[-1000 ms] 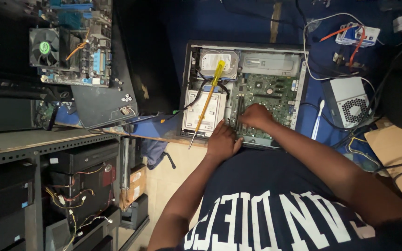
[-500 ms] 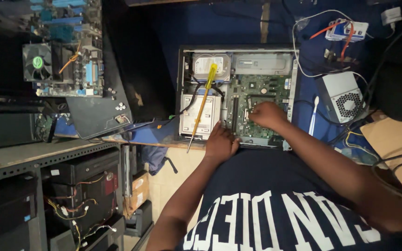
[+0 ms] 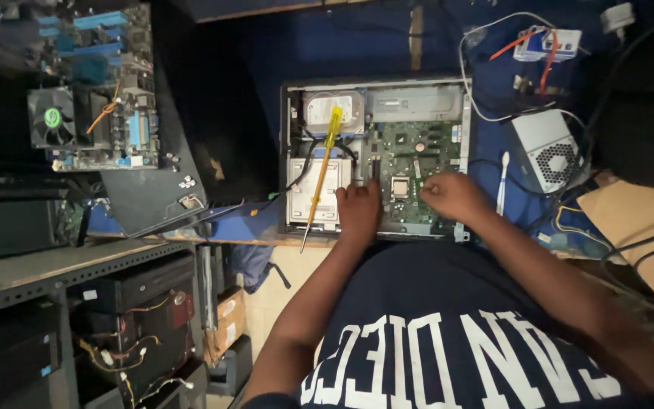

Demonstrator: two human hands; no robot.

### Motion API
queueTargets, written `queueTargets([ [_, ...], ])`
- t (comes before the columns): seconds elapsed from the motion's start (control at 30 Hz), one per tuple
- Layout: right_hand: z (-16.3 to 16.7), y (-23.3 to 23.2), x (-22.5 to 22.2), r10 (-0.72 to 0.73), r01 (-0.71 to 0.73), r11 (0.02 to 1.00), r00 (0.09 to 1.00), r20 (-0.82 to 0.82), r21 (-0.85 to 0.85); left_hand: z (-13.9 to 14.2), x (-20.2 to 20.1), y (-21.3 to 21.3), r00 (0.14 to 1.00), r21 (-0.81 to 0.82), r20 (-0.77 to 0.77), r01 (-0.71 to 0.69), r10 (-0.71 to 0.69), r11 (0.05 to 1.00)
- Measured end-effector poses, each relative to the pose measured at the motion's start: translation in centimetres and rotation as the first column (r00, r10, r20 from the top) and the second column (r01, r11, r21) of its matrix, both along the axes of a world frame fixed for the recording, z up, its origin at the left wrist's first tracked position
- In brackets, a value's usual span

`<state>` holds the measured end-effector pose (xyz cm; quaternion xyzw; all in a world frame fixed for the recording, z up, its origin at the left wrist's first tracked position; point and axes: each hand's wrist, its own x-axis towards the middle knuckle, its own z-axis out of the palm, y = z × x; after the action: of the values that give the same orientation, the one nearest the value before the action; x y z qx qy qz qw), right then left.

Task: The person uses a screwdriver to remove screws from a computer case, detaches a fan, and then cleans a RAM module with a toothbrush. The person works on the motherboard area and handles the RAM stick separately.

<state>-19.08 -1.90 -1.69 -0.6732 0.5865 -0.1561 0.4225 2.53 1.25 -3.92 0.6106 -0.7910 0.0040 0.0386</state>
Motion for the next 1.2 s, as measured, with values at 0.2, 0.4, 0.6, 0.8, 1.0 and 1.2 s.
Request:
queueTargets([
  [0.2,0.8,0.8,-0.9,0.015,-0.017,0.999,0.999,-0.041,-0.038,0.7,-1.0,-1.3,0.997,0.228,0.071,-0.025,0.009,0.973],
  [0.4,1.7,1.5,-1.6,-0.007,0.007,0.998,1.0,0.004,0.063,4.8,-2.1,-0.8,0.974,0.092,-0.219,-0.042,0.061,0.995],
  [0.6,5.3,2.5,-3.8,0.233,-0.23,0.933,0.972,-0.021,-0.277,8.9,-2.1,-0.2,0.803,0.059,-0.562,0.275,-0.196,0.96],
  [0.8,5.1,4.1,-6.0,-0.075,0.142,0.96,0.961,0.266,-0.24,7.6,-2.8,1.4,0.786,0.432,-0.609,0.221,0.102,0.874],
  [1.0,2.7,4.4,-9.3,-0.243,0.326,0.941,0.841,-0.484,0.095,3.5,-1.2,2.9,0.19,0.458,-0.889,0.363,0.417,0.811],
  [1.2,1.7,3.9,-7.9,-0.255,0.356,0.931,0.791,-0.556,0.08,1.6,0.6,4.1,-0.039,0.483,-0.845,0.375,0.534,0.791],
])
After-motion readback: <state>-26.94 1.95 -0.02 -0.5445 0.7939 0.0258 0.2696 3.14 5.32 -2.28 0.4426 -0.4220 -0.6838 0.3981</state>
